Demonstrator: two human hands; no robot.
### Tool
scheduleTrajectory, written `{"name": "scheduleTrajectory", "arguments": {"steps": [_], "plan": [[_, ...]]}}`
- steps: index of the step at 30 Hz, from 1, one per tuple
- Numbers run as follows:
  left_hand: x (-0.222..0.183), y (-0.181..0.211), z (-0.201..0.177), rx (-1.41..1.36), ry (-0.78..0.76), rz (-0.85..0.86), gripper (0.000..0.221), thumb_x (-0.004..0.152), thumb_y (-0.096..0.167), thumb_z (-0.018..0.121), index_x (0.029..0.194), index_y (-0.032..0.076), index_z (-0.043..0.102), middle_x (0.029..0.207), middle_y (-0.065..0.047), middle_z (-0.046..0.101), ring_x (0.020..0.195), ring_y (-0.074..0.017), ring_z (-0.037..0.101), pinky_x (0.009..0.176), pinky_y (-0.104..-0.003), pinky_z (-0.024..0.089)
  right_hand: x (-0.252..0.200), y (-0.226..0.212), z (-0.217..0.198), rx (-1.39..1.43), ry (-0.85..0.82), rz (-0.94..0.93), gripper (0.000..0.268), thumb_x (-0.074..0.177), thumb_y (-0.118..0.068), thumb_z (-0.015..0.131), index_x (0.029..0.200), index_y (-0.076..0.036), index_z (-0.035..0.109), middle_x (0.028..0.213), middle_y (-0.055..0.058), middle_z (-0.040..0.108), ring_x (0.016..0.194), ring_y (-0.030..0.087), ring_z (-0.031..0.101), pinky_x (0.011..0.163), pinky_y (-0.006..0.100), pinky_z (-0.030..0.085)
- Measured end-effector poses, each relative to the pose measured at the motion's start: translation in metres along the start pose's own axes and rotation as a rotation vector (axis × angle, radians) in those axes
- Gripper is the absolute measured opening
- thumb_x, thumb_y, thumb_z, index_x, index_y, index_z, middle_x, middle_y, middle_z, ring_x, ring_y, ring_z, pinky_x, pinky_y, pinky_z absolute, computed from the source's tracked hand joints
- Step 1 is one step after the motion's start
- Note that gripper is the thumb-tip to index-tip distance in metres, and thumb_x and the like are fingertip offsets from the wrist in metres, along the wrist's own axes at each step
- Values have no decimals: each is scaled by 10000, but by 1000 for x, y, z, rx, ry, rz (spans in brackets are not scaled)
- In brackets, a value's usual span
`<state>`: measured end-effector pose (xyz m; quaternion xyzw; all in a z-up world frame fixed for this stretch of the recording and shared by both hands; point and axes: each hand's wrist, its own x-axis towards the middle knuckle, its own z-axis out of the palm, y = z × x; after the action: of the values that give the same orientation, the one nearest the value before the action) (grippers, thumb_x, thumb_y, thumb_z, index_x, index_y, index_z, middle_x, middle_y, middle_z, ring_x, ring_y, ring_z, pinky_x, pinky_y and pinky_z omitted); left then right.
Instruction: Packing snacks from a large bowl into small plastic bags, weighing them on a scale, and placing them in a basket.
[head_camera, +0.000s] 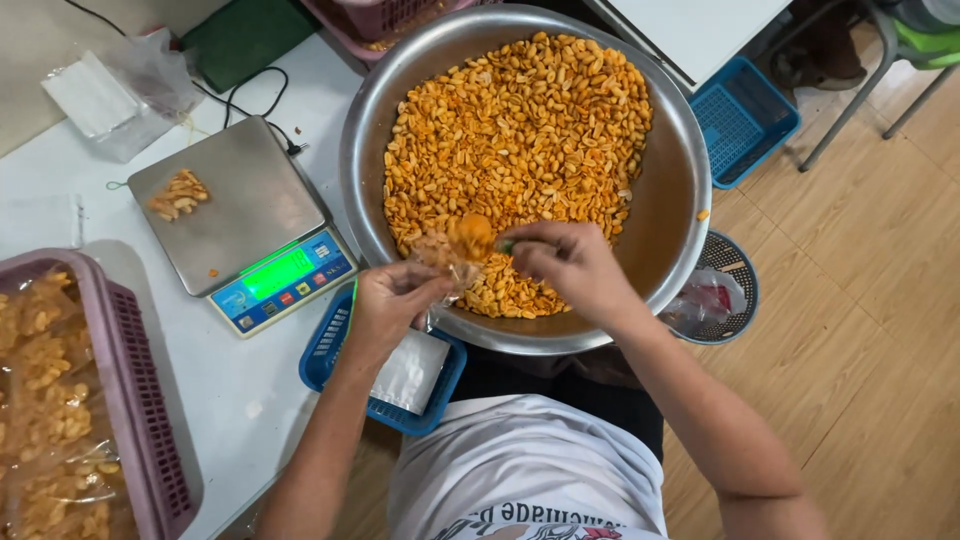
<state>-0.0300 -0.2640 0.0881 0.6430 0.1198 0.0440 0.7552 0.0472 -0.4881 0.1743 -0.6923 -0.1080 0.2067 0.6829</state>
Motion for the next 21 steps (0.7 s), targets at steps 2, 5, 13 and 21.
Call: {"name": "scheduleTrajectory", "arguments": {"steps": [2,5,13,21], "plan": [[0,4,8,-22,-68,88,215,772,57,904,932,35,763,607,-107,722,332,-132,570,339,-245,453,-5,-9,7,-547,-27,-322,226,887,-63,719,1093,-5,791,867,178,769,738,262,744,604,326,564],[-2,16,21,171,-99,173,229,888,172,820,1095,89,765,811,-66,798,672,-116,747,620,-286,613,-4,-8,3,-751,-37,-503,202,919,-89,697,1066,17,785,842,177,751,705,243,727,568,289,560],[17,10,40,175,-279,200,435,903,60,773,1283,-76,610,981,-216,738,879,-289,750,761,-417,632,-13,-37,-8,-812,-33,-626,179,908,3,682,1047,77,767,790,204,711,668,261,698,591,303,566],[15,-1,40,22,-298,143,403,949,207,778,1278,9,655,859,-112,718,629,-104,601,577,-285,535,-2,-7,-41,-221,26,-159,250,920,7,626,1130,90,731,797,198,721,710,216,683,656,297,594]]}}
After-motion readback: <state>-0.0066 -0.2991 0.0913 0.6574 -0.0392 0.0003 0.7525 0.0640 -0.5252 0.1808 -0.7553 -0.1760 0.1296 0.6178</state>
